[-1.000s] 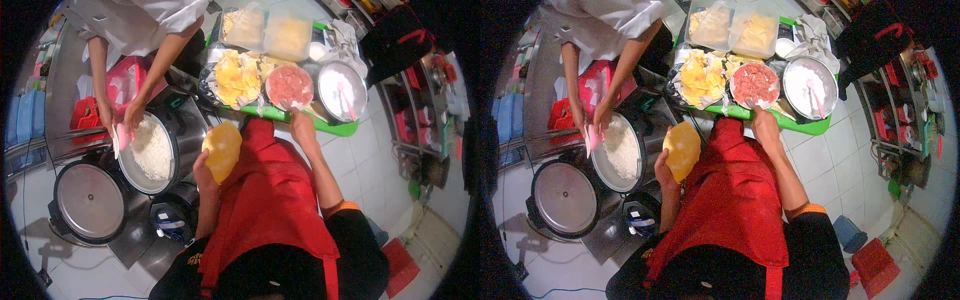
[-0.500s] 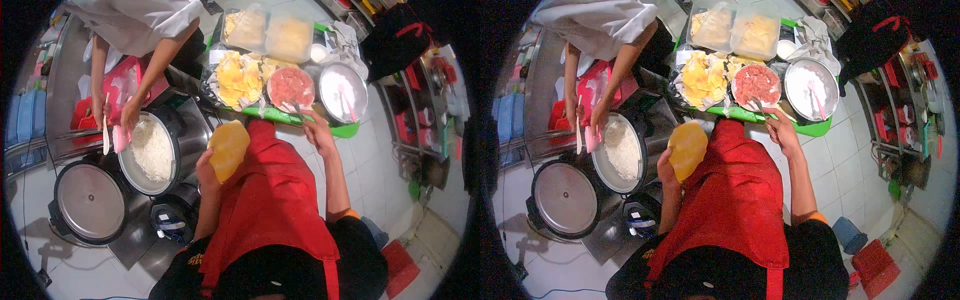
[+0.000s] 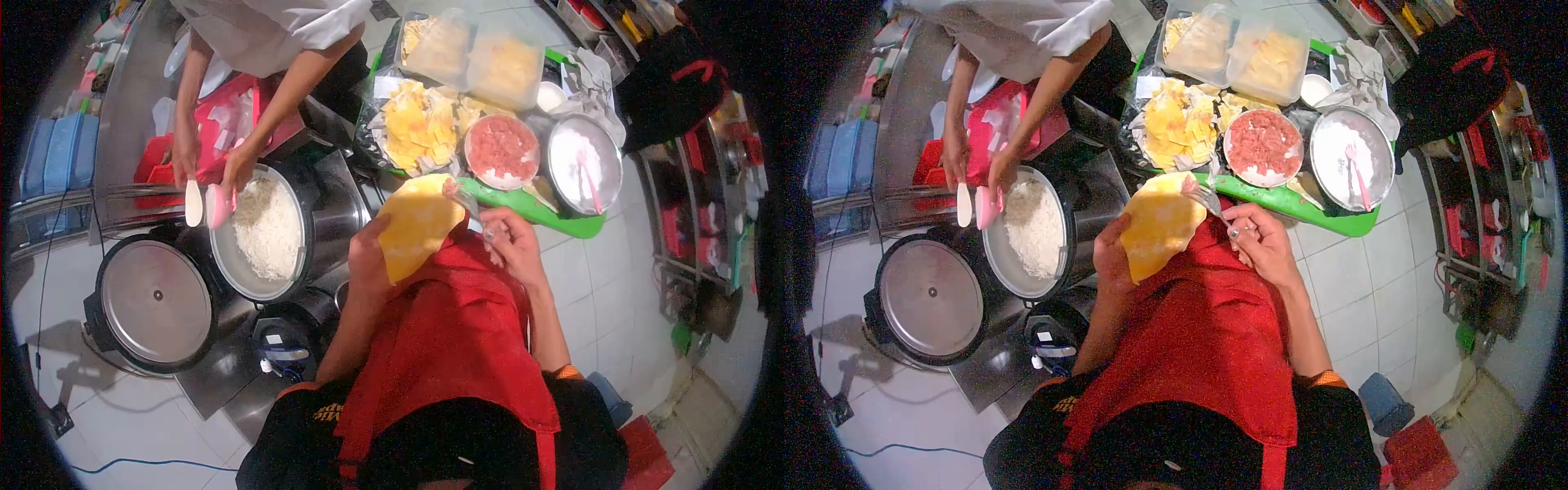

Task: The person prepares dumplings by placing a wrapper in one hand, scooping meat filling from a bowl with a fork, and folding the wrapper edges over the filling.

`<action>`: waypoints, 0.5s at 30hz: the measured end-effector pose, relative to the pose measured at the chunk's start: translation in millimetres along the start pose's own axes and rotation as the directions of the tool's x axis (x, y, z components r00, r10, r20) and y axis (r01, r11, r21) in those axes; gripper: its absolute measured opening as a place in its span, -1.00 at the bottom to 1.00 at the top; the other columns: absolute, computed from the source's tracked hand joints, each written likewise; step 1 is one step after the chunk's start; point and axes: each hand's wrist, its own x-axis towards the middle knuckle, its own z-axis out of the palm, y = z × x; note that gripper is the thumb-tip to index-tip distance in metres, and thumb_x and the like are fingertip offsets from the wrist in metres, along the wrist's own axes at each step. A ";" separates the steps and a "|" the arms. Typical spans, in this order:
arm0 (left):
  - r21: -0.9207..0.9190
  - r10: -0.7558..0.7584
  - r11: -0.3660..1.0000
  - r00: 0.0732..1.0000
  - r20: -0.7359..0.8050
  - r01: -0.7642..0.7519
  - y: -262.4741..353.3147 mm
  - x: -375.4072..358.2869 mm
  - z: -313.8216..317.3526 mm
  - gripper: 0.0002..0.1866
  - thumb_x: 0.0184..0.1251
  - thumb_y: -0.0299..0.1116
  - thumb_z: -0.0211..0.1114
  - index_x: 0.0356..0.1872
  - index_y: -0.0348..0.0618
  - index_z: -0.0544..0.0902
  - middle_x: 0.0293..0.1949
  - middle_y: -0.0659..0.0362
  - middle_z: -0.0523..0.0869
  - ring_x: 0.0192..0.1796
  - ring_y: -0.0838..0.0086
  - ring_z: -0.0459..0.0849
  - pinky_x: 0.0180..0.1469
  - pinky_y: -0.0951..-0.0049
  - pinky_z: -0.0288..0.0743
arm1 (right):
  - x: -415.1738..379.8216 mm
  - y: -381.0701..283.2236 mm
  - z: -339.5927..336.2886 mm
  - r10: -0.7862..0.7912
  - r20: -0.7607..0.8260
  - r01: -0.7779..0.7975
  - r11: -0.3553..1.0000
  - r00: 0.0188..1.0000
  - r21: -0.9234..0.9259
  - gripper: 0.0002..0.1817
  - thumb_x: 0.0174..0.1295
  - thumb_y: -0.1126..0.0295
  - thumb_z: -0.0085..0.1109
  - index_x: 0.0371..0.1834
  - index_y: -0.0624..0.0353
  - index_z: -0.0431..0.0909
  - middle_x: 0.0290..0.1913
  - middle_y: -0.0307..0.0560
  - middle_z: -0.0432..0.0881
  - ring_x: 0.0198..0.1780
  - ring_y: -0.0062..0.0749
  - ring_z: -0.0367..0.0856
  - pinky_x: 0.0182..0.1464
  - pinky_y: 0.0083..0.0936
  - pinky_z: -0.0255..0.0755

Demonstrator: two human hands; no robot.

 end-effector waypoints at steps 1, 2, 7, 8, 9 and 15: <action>0.151 0.083 0.986 0.990 -0.113 -0.065 -2.1 -0.7 4.8 -0.45 0.36 -0.23 0.11 0.24 -0.45 0.40 0.15 -0.19 0.59 0.11 0.00 0.64 0.20 0.10 0.52 | 1.5 0.6 0.3 0.047 0.016 -0.046 0.998 0.999 -0.036 -0.80 0.39 0.51 0.08 0.04 0.23 0.52 -0.39 -0.37 0.46 -0.50 -0.82 0.36 -0.55 -0.79 0.20; 0.303 0.180 0.947 0.960 -0.213 -0.110 -3.0 -1.9 7.1 -0.45 0.36 -0.23 0.11 0.25 -0.46 0.39 0.15 -0.19 0.59 0.12 -0.01 0.64 0.22 0.10 0.51 | 1.7 1.5 0.4 0.046 0.019 -0.046 0.998 0.999 -0.037 -0.80 0.39 0.51 0.08 0.04 0.23 0.52 -0.39 -0.37 0.46 -0.50 -0.82 0.36 -0.55 -0.79 0.20; 0.074 0.064 0.995 0.998 -0.016 -0.062 5.9 -1.0 -16.3 -0.42 0.37 -0.25 0.08 0.30 -0.44 0.32 0.20 -0.20 0.54 0.18 -0.02 0.59 0.27 0.07 0.46 | 4.7 -16.1 12.5 -0.583 0.191 0.464 0.365 0.790 -0.807 -0.73 0.24 0.60 0.12 0.01 0.20 0.56 -0.29 -0.08 0.54 -0.38 -0.29 0.57 -0.39 -0.44 0.45; 0.127 0.091 0.988 0.995 -0.050 -0.084 5.5 -0.5 -16.7 -0.41 0.37 -0.26 0.08 0.32 -0.44 0.30 0.21 -0.20 0.53 0.21 -0.02 0.57 0.29 0.05 0.44 | 3.3 -21.2 16.7 -0.583 0.191 0.465 0.365 0.790 -0.807 -0.73 0.24 0.60 0.12 0.01 0.20 0.56 -0.29 -0.08 0.54 -0.38 -0.29 0.57 -0.39 -0.44 0.45; 0.127 0.091 0.988 0.995 -0.051 -0.084 5.0 0.1 -16.5 -0.41 0.37 -0.26 0.08 0.32 -0.44 0.30 0.21 -0.20 0.53 0.21 -0.02 0.57 0.29 0.05 0.44 | 0.1 -25.9 21.4 -0.588 0.222 0.437 0.252 0.778 -0.864 -0.71 0.22 0.61 0.12 0.02 0.18 0.56 -0.25 -0.02 0.54 -0.32 -0.16 0.57 -0.32 -0.35 0.47; 0.155 0.063 0.987 0.995 -0.076 -0.050 0.9 1.8 -13.2 -0.40 0.37 -0.30 0.10 0.37 -0.39 0.24 0.25 -0.18 0.49 0.24 0.01 0.55 0.29 0.04 0.44 | -10.1 -43.0 44.2 -0.466 0.155 0.319 0.297 0.871 -0.900 -0.63 0.22 0.61 0.08 0.10 0.11 0.50 -0.21 0.04 0.53 -0.25 0.03 0.59 -0.23 -0.17 0.50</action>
